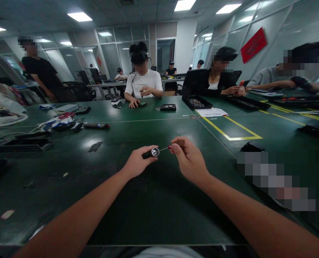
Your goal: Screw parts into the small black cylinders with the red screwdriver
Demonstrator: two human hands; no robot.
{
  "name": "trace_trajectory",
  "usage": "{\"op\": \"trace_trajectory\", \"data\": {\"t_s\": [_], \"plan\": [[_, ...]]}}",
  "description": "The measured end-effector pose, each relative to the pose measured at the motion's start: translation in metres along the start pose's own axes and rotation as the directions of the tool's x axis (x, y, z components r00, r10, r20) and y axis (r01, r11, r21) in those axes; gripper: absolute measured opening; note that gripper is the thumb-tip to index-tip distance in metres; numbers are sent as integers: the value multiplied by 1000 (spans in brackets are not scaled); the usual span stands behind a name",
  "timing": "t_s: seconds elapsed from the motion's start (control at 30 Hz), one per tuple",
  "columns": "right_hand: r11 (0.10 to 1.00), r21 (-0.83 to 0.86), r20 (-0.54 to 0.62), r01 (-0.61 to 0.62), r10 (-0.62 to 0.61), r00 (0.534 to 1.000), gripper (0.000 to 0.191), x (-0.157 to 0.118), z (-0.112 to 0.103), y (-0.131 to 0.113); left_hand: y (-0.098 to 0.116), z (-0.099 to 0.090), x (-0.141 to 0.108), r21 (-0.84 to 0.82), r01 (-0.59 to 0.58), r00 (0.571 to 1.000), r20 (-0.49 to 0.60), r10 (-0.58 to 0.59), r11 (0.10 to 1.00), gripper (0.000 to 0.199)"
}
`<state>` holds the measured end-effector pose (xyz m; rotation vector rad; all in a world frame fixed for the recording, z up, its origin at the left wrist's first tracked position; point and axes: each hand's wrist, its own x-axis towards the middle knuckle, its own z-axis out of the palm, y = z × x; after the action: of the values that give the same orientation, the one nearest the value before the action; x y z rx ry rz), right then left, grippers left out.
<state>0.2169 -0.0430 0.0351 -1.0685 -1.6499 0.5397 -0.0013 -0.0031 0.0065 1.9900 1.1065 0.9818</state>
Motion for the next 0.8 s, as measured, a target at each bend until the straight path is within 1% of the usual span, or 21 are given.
{"op": "trace_trajectory", "data": {"t_s": [0.13, 0.2, 0.3, 0.4, 0.6, 0.8], "plan": [[1000, -22, -22, 0, -1, 1000, 17, 1, -1, 0, -1, 0, 0, 3, -1, 1000, -16, 1, 1000, 43], [1000, -5, -24, 2, -2, 1000, 17, 1, 0, 0, -1, 0, 0, 7, -3, 1000, -10, 3, 1000, 44], [1000, 19, 4, 4, -4, 1000, 17, 1, 0, 0, -2, 1, 0, 12, -13, 1000, 0, 13, 1000, 43], [1000, 7, 22, 3, -3, 1000, 17, 1, 0, 0, -2, 1, 0, 11, -21, 1000, -11, 21, 1000, 43], [999, -40, -36, 0, -2, 999, 17, 2, -1, 0, -1, 0, 0, 21, -17, 1000, -8, 17, 1000, 43], [999, -53, -1, 11, -11, 1000, 16, 1, -1, -1, -2, 0, 0, 18, -25, 999, -21, 25, 1000, 44]]}}
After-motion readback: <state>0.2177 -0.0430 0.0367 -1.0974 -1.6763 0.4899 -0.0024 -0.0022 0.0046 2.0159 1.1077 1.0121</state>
